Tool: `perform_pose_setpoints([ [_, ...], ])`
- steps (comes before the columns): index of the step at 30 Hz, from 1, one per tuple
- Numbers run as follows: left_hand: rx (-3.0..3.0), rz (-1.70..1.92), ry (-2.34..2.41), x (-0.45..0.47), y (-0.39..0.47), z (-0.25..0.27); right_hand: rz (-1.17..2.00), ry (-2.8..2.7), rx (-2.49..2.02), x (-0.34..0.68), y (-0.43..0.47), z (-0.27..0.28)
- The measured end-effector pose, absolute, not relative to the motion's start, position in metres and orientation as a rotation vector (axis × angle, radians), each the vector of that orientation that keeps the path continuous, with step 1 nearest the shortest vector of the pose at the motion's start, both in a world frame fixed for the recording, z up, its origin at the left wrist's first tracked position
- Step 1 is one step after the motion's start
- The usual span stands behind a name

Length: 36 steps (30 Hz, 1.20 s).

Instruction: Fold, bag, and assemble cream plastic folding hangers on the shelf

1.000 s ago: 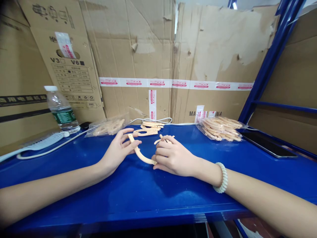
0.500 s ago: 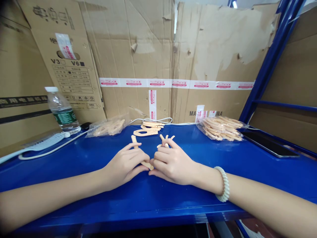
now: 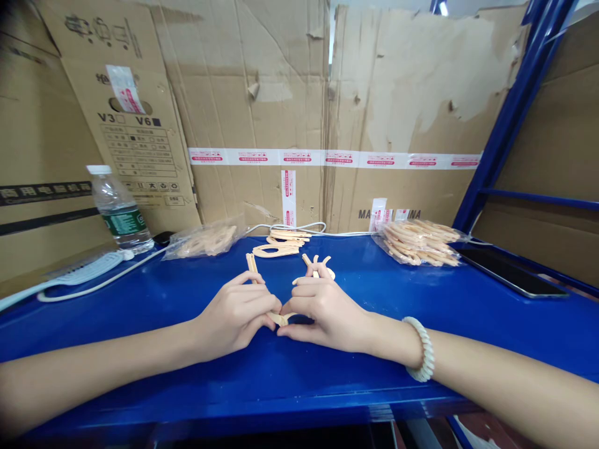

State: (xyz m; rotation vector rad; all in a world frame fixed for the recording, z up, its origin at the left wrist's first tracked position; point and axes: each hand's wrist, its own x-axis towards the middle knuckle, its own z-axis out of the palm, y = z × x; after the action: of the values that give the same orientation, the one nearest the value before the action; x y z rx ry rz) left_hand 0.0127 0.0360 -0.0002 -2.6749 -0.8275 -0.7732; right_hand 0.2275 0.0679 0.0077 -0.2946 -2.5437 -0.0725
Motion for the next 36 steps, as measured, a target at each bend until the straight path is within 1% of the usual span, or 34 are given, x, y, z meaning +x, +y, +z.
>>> perform_pose_setpoints([
  [7,-2.634,-0.813,-0.762,0.011,0.037,0.002,0.196,-2.501,-0.334,0.225,0.067,0.009],
  [10,-2.589,-0.741,-0.663,0.007,0.036,0.007,0.296,-2.423,-0.432,0.227,0.071,0.011],
  [15,-2.684,-0.715,-0.646,0.001,0.043,0.007,0.036,-2.454,-0.511,0.233,0.084,0.011],
  [20,-2.754,-0.665,-0.872,0.000,0.054,0.001,-0.150,-2.497,-0.599,0.231,0.089,0.006],
  [24,-2.827,-0.596,-0.985,0.000,0.053,0.002,-0.131,-2.543,-0.679,0.230,0.090,0.006],
  [32,-2.858,-0.779,-1.041,0.004,0.047,0.002,-0.132,-2.662,-0.650,0.230,0.085,0.008],
  [36,-2.778,-0.683,-1.022,0.006,0.044,0.002,-0.139,-2.668,-0.647,0.232,0.089,0.010],
])
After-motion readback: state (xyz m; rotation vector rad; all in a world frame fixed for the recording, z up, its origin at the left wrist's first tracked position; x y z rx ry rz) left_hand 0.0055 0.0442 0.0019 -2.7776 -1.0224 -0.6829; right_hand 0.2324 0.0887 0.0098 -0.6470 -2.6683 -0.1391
